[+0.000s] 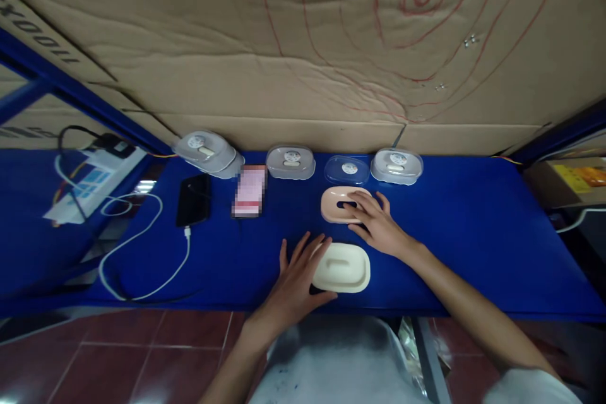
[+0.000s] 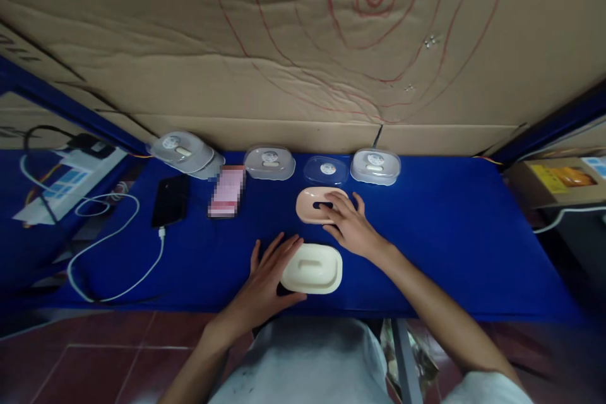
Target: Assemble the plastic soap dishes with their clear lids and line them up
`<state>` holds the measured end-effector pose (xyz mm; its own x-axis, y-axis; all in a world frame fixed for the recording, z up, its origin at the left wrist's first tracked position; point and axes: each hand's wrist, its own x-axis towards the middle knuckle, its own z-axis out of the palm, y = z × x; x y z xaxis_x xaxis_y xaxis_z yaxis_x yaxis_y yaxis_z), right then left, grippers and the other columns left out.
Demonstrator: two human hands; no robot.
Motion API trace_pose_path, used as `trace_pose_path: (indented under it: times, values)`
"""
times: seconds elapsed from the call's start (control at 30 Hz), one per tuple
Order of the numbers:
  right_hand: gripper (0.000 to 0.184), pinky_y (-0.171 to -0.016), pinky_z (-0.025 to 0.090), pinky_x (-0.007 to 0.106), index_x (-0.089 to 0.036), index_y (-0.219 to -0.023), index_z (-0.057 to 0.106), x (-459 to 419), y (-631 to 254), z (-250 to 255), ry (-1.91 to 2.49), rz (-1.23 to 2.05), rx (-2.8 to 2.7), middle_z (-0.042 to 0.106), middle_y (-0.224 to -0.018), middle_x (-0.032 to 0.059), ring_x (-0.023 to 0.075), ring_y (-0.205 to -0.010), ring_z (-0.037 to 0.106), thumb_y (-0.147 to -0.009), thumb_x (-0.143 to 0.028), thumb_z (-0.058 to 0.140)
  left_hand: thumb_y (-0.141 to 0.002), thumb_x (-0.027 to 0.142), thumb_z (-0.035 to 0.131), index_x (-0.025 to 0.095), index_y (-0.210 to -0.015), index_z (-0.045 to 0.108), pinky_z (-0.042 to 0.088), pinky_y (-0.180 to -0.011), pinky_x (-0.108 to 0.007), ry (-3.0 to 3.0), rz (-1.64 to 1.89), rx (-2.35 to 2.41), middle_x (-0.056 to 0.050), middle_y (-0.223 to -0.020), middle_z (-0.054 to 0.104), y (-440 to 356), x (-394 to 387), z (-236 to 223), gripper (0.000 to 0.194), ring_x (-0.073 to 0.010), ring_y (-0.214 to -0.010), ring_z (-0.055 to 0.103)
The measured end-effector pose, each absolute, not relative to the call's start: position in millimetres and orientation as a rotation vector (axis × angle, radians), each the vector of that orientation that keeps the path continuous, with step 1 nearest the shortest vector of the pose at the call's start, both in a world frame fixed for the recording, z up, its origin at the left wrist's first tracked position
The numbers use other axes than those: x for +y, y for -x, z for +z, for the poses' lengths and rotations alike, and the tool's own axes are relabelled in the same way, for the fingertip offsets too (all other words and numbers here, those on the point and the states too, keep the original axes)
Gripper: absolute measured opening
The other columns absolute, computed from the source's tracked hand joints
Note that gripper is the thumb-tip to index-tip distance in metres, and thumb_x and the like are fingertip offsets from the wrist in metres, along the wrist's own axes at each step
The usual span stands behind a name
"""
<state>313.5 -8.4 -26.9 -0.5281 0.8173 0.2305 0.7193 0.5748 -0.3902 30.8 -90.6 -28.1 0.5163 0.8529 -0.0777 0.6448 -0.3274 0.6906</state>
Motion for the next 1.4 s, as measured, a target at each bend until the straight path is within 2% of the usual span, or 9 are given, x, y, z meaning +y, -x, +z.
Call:
trace_pose_path:
  times: [0.2, 0.37, 0.53, 0.67, 0.9, 1.07, 1.17, 1.3, 1.4]
  values:
    - [0.058, -0.125, 0.024, 0.063, -0.034, -0.161, 0.039, -27, -315, -11, 1.196, 0.31, -2.446, 0.045, -0.165, 0.0089, 0.0346, -0.155, 0.036, -0.106, -0.042, 0.055, -0.07, 0.036, 0.093, 0.034, -0.153, 0.047, 0.007, -0.129, -0.065, -1.807, 0.649, 1.268, -0.012, -0.153, 0.051, -31, -95, -21, 0.095, -0.0413, -0.15, 0.04]
    - [0.041, -0.119, 0.034, 0.059, -0.025, -0.148, 0.059, -24, -318, -15, 1.328, 0.223, -2.45, 0.059, -0.153, 0.0133, 0.0352, -0.145, 0.05, -0.108, -0.03, 0.051, -0.066, 0.036, 0.095, 0.039, -0.156, 0.033, 0.045, -0.115, -0.047, -1.237, 1.076, 1.218, -0.009, -0.152, 0.047, -31, -104, -16, 0.109, -0.0353, -0.14, 0.051]
    - [0.033, -0.103, 0.049, 0.047, -0.027, -0.137, 0.067, -40, -304, 8, 1.244, 0.43, -2.212, 0.075, -0.13, 0.0078, 0.0282, -0.123, 0.066, -0.107, -0.034, 0.056, -0.06, 0.036, 0.099, 0.04, -0.158, 0.033, 0.047, -0.113, -0.042, -1.053, 1.172, 1.162, -0.007, -0.148, 0.049, -38, -98, -26, 0.118, -0.033, -0.138, 0.053]
    - [0.034, -0.101, 0.049, 0.043, -0.03, -0.14, 0.063, -72, -281, 27, 0.981, 0.624, -2.257, 0.076, -0.127, 0.0036, 0.0236, -0.119, 0.067, -0.106, -0.031, 0.06, -0.056, 0.055, 0.099, 0.04, -0.162, 0.032, 0.046, -0.115, -0.045, -0.883, 1.343, 1.021, -0.008, -0.15, 0.05, -48, -92, -32, 0.126, -0.0358, -0.139, 0.053]
    - [0.048, -0.102, 0.051, 0.046, -0.031, -0.153, 0.051, -104, -250, 22, 1.028, 0.642, -2.231, 0.071, -0.135, 0.0048, 0.0239, -0.118, 0.067, -0.107, -0.024, 0.058, -0.064, 0.084, 0.077, 0.037, -0.158, 0.045, 0.053, -0.107, -0.043, -0.483, 1.471, 0.905, -0.01, -0.145, 0.063, -85, -92, -18, 0.109, -0.035, -0.13, 0.063]
    - [0.038, -0.106, 0.053, 0.045, -0.027, -0.147, 0.058, -67, -257, 9, 0.815, 0.647, -2.38, 0.072, -0.134, 0.0063, 0.023, -0.125, 0.064, -0.111, -0.036, 0.047, -0.083, 0.072, 0.073, 0.034, -0.156, 0.048, 0.046, -0.116, -0.046, -0.228, 1.447, 0.795, -0.009, -0.14, 0.069, -93, -88, -13, 0.086, -0.031, -0.135, 0.061]
    - [0.037, -0.116, 0.047, 0.048, -0.031, -0.14, 0.062, -2, -275, 0, 1.001, 0.526, -2.29, 0.066, -0.141, 0.0046, 0.0215, -0.135, 0.058, -0.112, -0.04, 0.04, -0.089, 0.068, 0.069, 0.029, -0.151, 0.054, 0.043, -0.119, -0.05, -0.132, 1.415, 0.738, -0.01, -0.138, 0.071, -90, -84, -5, 0.075, -0.0326, -0.137, 0.061]
    - [0.059, -0.128, 0.012, 0.07, -0.025, -0.153, 0.052, 75, -287, -10, 1.364, 0.433, -2.243, 0.039, -0.168, 0.0099, 0.0368, -0.158, 0.021, -0.099, -0.043, 0.069, -0.091, 0.074, 0.062, 0.023, -0.145, 0.061, 0.042, -0.12, -0.053, -0.029, 1.362, 0.667, -0.013, -0.135, 0.073, -85, -82, 3, 0.074, -0.0353, -0.139, 0.059]
    - [0.06, -0.122, 0.01, 0.077, -0.021, -0.149, 0.056, 91, -286, -13, 1.436, 0.461, -2.247, 0.046, -0.162, 0.015, 0.0411, -0.153, 0.027, -0.095, -0.039, 0.075, -0.091, 0.076, 0.058, 0.02, -0.137, 0.068, 0.044, -0.119, -0.053, 0.016, 1.367, 0.68, -0.013, -0.132, 0.074, -83, -81, 1, 0.074, -0.0359, -0.136, 0.062]
